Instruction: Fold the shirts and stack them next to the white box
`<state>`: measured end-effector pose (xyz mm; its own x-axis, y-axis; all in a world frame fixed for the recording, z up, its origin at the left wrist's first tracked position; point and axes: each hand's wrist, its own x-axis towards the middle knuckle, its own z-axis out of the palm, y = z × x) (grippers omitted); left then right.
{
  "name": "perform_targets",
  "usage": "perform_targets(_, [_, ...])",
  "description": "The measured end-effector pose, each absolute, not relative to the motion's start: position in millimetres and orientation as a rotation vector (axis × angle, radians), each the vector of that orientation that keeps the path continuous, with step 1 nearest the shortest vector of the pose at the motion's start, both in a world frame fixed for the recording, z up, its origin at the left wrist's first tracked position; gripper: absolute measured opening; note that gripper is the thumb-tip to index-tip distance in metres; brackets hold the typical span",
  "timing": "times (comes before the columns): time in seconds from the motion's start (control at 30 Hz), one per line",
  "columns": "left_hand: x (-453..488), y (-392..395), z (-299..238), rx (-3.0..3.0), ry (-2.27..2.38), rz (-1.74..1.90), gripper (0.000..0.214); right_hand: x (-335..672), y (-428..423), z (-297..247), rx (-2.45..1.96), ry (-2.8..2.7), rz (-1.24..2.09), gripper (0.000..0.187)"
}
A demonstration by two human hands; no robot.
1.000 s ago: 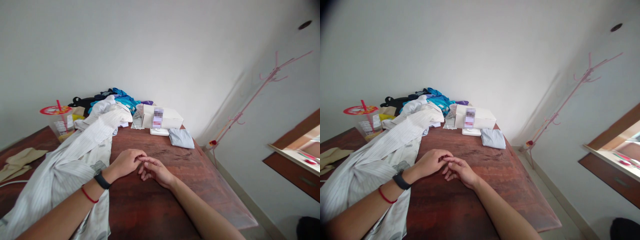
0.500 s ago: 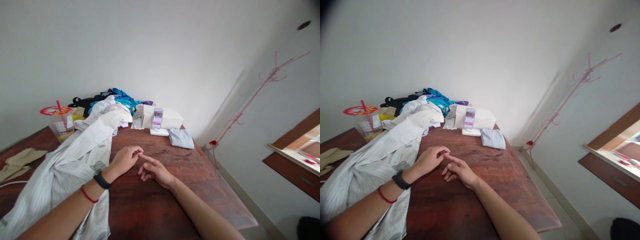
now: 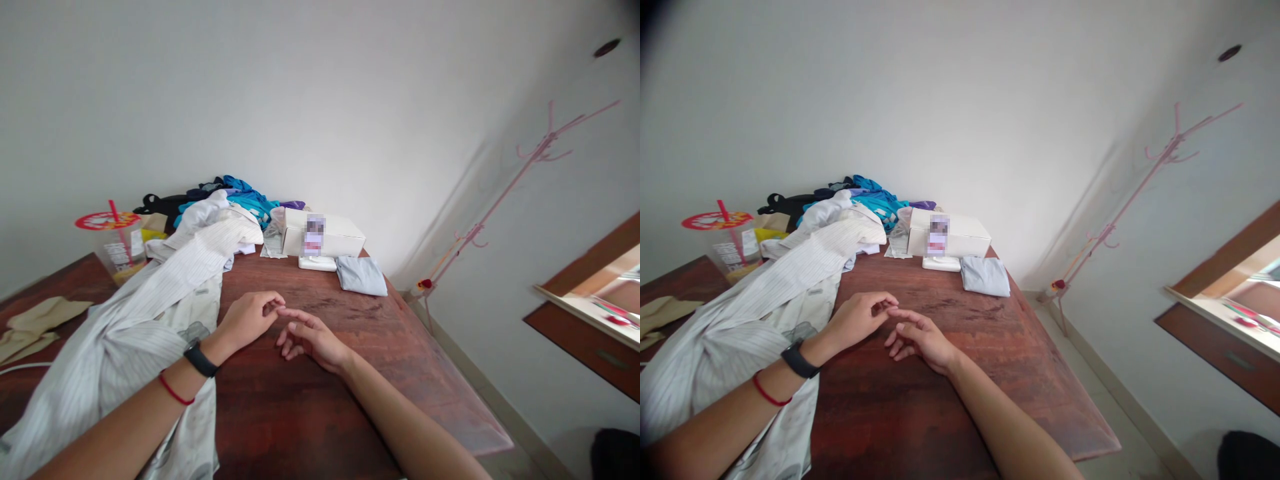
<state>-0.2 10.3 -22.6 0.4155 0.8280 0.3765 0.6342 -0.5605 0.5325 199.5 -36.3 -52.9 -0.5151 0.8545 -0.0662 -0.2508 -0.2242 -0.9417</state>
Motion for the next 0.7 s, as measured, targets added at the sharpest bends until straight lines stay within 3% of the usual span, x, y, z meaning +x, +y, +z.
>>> perform_targets(0.13, [1, 11, -23, 2.349, 1.275, 0.925, 0.016, 217, -23, -46, -0.918, -1.355, 1.544, 0.044])
perform_targets(0.3, [2, 12, -24, 2.328, 1.237, 0.921, 0.017, 266, 7, -39, -1.449, -1.638, 0.400, 0.033])
perform_targets(0.37, [2, 13, -25, 2.329, 1.215, 0.922, 0.017, 283, 16, -41, -1.732, -1.604, 0.151, 0.038])
perform_targets(0.5, [1, 14, -27, 2.327, 1.180, 0.942, 0.018, 297, 24, -53, -2.141, -1.580, 0.127, 0.046])
perform_targets(0.7, [2, 16, -28, 2.338, 1.147, 0.989, 0.013, 299, 29, -65, -2.241, -1.644, 0.189, 0.049])
